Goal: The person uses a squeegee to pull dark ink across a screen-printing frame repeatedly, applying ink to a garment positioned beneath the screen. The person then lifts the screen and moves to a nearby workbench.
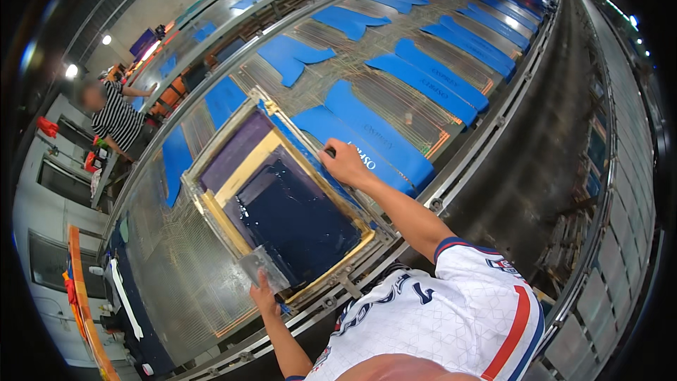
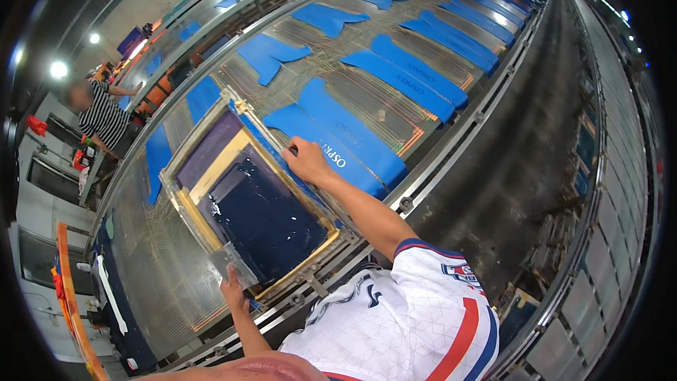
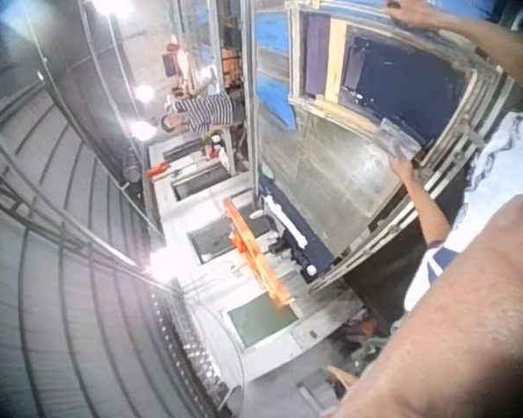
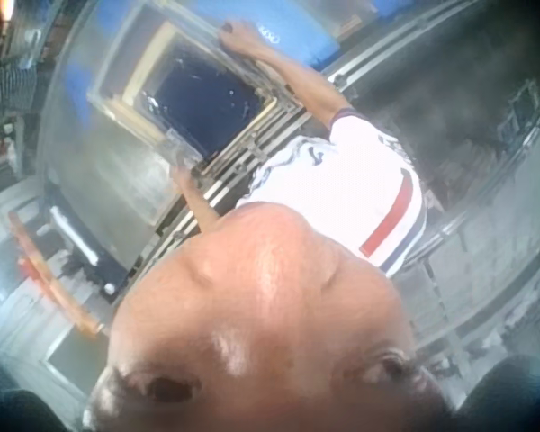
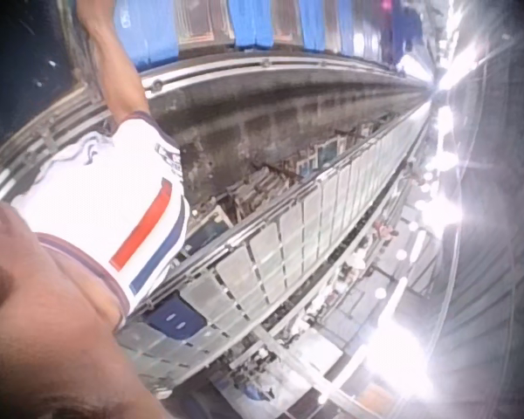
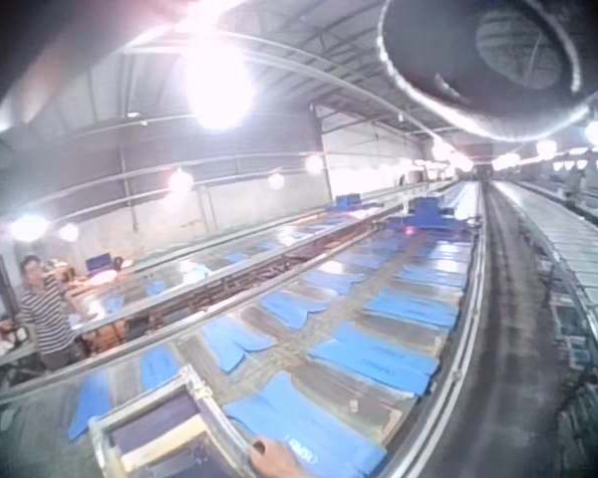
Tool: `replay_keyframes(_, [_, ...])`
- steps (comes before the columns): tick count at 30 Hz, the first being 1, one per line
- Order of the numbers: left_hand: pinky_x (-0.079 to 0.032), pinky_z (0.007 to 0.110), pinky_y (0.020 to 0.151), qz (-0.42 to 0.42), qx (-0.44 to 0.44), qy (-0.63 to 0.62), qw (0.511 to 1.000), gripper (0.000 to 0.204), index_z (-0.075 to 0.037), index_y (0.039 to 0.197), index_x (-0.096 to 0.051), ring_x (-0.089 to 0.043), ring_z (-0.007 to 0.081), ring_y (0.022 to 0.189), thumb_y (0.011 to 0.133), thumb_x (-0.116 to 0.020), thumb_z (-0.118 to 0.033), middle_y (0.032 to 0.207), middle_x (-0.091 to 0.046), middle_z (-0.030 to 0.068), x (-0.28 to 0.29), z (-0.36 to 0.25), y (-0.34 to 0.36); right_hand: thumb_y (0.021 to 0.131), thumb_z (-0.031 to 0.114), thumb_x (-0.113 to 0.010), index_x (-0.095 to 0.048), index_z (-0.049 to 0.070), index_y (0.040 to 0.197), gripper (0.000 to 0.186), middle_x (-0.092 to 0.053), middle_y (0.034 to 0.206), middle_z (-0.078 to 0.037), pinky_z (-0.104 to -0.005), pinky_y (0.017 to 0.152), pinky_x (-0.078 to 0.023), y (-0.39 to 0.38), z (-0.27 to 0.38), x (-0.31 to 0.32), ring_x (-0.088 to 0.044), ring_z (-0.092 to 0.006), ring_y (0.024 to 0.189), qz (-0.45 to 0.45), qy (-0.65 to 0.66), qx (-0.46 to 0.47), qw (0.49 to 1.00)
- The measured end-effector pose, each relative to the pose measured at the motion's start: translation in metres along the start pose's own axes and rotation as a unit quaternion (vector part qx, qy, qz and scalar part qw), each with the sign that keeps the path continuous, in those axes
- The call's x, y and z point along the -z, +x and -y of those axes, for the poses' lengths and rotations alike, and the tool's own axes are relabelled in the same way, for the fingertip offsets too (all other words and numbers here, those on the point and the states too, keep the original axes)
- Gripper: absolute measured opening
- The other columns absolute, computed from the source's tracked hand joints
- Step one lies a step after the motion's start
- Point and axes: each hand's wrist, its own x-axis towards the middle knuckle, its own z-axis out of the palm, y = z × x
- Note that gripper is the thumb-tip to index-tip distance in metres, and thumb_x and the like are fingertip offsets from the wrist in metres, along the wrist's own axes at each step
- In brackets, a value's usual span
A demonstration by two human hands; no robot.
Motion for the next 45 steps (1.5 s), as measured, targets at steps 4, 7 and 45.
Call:
replay_keyframes(4, [-0.052,0.034,0.077,0.090,0.039,-0.041,0.994,0.046,0.004,0.114,-0.068,-0.065,0.0153,0.091,0.094,-0.074,-0.037,0.102,-0.070,0.0096,-0.031,-0.046,-0.016,0.089,0.029,-0.069,-0.070,0.000,0.098,0.030,-0.072,0.086,-0.016,-0.0398,0.075,-0.053,0.014,-0.036,0.025,-0.068,-0.0262,0.077,-0.062,-0.023,0.040,0.997])
replay_keyframes(7, [-0.051,0.031,0.069,0.161,0.030,-0.086,0.983,0.043,0.003,0.111,-0.070,-0.063,0.0103,0.081,0.093,-0.075,-0.036,0.092,-0.071,0.0047,-0.057,-0.092,-0.035,0.091,0.026,-0.069,-0.071,-0.001,0.104,0.030,-0.072,0.094,-0.013,-0.0364,0.081,-0.052,0.030,-0.014,0.101,-0.066,-0.0226,0.086,-0.077,-0.075,0.047,0.993])
replay_keyframes(45, [-0.044,0.023,0.059,-0.469,-0.071,-0.377,0.795,0.032,-0.011,0.104,-0.066,-0.053,0.0060,0.070,0.097,-0.069,-0.042,0.081,-0.055,-0.0066,0.224,-0.029,-0.222,0.088,0.034,-0.076,-0.059,-0.001,0.132,0.059,-0.070,0.097,-0.013,-0.0330,0.076,-0.052,-0.159,0.415,-0.286,-0.064,-0.0180,0.083,0.568,0.112,0.259,0.773])
